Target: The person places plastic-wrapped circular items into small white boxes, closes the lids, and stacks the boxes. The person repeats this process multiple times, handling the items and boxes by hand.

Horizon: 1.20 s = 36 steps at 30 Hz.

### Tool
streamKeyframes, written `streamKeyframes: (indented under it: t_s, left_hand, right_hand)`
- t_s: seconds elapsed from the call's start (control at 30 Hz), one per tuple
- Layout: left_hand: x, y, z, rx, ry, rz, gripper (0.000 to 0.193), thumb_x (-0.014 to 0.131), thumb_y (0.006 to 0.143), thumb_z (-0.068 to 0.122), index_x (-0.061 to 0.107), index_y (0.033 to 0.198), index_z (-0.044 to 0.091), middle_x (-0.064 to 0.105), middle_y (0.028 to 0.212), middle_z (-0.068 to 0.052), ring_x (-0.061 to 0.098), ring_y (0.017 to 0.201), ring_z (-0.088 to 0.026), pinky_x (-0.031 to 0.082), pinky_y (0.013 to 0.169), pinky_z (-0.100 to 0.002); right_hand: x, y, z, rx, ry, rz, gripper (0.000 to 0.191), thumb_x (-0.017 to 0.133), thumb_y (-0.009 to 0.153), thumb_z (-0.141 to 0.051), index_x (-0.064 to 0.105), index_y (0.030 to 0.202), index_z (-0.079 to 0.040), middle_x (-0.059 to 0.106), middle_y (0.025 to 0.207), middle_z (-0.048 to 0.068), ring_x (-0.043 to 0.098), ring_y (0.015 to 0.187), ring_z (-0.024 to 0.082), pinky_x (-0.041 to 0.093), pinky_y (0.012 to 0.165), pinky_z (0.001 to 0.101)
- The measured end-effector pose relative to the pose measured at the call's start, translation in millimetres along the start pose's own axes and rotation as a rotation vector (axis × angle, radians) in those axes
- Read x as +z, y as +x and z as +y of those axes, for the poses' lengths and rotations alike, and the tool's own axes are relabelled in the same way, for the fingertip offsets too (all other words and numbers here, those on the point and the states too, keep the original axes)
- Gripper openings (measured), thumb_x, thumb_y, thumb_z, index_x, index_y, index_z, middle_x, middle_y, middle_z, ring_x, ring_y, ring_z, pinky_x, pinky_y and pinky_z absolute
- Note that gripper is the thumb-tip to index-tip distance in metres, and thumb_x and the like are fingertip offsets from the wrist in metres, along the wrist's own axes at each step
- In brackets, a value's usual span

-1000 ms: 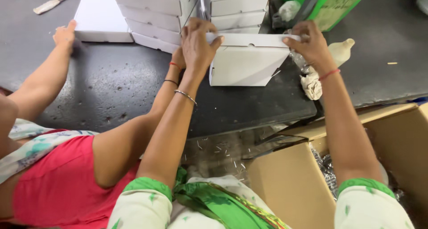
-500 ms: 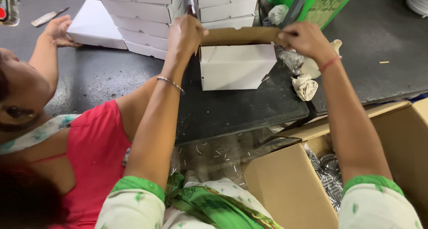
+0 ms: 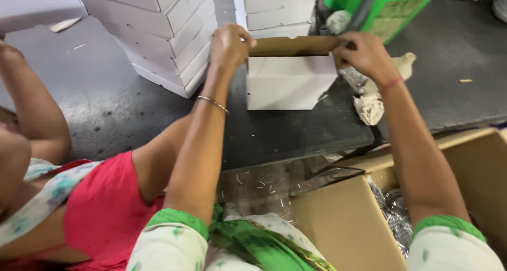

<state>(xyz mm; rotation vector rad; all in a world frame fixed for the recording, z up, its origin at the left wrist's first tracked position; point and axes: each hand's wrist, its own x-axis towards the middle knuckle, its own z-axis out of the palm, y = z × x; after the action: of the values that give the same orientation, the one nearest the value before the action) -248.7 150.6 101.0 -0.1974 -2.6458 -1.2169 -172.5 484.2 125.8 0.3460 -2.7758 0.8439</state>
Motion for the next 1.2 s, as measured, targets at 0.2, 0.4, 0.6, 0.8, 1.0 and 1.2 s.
streamKeyframes:
  t_s: [0.2, 0.4, 0.6, 0.8, 1.0, 1.2]
  left_hand:
    - [-1.4, -23.5, 10.6, -0.02, 0.061, 0.087, 0.005, 0.082, 0.081, 0.024, 0.082, 0.082, 0.019, 0.076, 0.089, -0.004, 0.072, 0.083, -0.029, 0.041, 0.087, -0.067]
    - [2.7, -11.2, 2.5, 0.153, 0.072, 0.117, 0.006, 0.073, 0.083, 0.012, 0.078, 0.08, 0.01, 0.075, 0.08, -0.014, 0.075, 0.075, -0.031, 0.056, 0.072, -0.048]
    - [23.1, 34.6, -8.3, 0.347, 0.267, 0.157, 0.006, 0.069, 0.08, 0.0, 0.072, 0.076, -0.004, 0.071, 0.087, -0.028, 0.071, 0.082, -0.045, 0.059, 0.071, -0.049]
    - [33.1, 54.4, -2.5, 0.188, 0.338, 0.15, 0.012, 0.062, 0.076, -0.006, 0.072, 0.08, -0.003, 0.071, 0.089, -0.029, 0.071, 0.086, -0.046, 0.06, 0.069, -0.05]
    - [31.5, 32.9, 4.8, 0.195, 0.272, 0.244, 0.008, 0.062, 0.077, -0.008, 0.07, 0.076, -0.004, 0.07, 0.085, -0.029, 0.071, 0.082, -0.047, 0.059, 0.065, -0.05]
    - [14.4, -21.8, 7.6, 0.224, 0.148, 0.13, 0.018, 0.074, 0.086, 0.006, 0.065, 0.099, -0.003, 0.07, 0.1, -0.022, 0.067, 0.099, -0.043, 0.056, 0.082, -0.05]
  right_hand:
    - [15.1, -13.9, 4.8, -0.051, 0.175, 0.103, 0.033, 0.071, 0.095, -0.014, 0.067, 0.125, -0.002, 0.073, 0.088, 0.013, 0.075, 0.077, 0.021, 0.057, 0.069, 0.0315]
    - [20.5, -19.5, 3.9, -0.09, 0.015, 0.192, 0.036, 0.075, 0.096, -0.012, 0.067, 0.13, -0.004, 0.071, 0.089, 0.016, 0.074, 0.078, 0.024, 0.056, 0.069, 0.0355]
    - [22.1, -18.3, 0.8, -0.058, 0.014, 0.193, 0.035, 0.075, 0.096, -0.013, 0.069, 0.129, -0.003, 0.07, 0.088, 0.014, 0.074, 0.076, 0.023, 0.056, 0.068, 0.0347]
    - [24.6, -17.0, -1.2, -0.018, 0.027, 0.186, 0.035, 0.075, 0.095, -0.011, 0.068, 0.128, -0.001, 0.072, 0.083, 0.012, 0.074, 0.074, 0.021, 0.056, 0.068, 0.0319]
    - [25.4, -15.4, -0.7, 0.006, 0.11, 0.176, 0.034, 0.074, 0.096, -0.009, 0.068, 0.128, -0.001, 0.071, 0.086, 0.013, 0.075, 0.076, 0.019, 0.058, 0.066, 0.0308]
    - [29.5, -18.0, 1.0, -0.023, 0.216, 0.204, 0.035, 0.075, 0.098, -0.008, 0.066, 0.13, 0.003, 0.07, 0.09, 0.014, 0.073, 0.078, 0.016, 0.059, 0.066, 0.0308]
